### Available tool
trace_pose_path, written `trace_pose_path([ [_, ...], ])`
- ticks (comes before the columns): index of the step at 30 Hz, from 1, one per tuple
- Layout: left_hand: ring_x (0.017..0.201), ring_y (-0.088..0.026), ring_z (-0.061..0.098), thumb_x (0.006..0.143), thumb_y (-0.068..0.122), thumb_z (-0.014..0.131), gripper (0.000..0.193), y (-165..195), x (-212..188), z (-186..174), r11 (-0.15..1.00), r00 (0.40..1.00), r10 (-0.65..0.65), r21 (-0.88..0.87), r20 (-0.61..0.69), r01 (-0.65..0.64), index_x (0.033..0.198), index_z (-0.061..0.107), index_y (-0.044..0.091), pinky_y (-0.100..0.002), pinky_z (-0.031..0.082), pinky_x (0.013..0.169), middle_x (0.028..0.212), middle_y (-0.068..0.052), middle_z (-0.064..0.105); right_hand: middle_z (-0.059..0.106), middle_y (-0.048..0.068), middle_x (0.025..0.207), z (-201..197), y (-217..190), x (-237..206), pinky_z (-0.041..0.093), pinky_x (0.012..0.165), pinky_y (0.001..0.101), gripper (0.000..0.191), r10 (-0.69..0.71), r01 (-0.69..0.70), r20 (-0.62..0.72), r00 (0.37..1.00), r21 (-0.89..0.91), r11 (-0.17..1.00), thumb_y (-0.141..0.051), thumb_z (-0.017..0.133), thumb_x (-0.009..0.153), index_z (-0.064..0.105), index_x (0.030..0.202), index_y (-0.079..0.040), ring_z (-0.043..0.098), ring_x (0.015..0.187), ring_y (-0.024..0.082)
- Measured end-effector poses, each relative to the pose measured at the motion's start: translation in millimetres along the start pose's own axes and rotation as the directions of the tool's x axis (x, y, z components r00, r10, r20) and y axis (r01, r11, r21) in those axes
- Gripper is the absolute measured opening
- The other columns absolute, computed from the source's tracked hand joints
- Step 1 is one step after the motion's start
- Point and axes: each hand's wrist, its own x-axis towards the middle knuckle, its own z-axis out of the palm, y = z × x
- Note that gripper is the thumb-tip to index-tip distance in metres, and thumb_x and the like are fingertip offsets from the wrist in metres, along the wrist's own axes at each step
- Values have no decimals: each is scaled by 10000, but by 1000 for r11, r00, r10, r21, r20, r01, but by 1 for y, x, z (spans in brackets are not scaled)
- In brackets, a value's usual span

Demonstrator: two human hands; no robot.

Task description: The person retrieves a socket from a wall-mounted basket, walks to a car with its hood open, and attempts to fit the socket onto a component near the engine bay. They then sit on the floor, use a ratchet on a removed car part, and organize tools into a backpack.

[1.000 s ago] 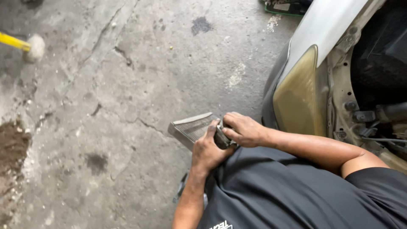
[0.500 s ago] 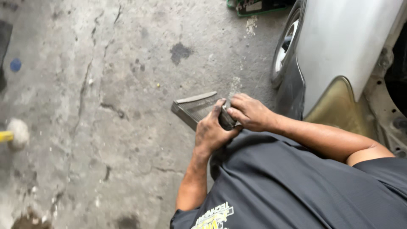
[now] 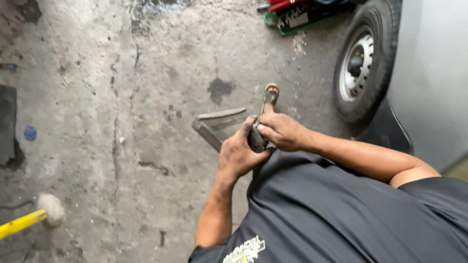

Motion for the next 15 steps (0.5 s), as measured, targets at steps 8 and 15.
trace_pose_path([
  [8,971,-366,737,640,459,898,911,-51,186,-95,999,995,14,38,-100,-10,1417,550,135,-450,596,798,1136,-160,747,607,194,1009,-89,1,205,483,877,480,230,-384,384,-34,923,6,923,-222,534,1008,593,1045,-3,593,978,398],
  [15,985,-367,733,635,458,901,934,-68,333,-160,997,995,78,14,-55,-78,1428,526,138,-450,593,801,1154,-161,740,592,221,947,-182,-7,337,464,815,497,238,-418,394,-22,908,-298,870,-245,572,905,589,961,-14,570,911,427],
])
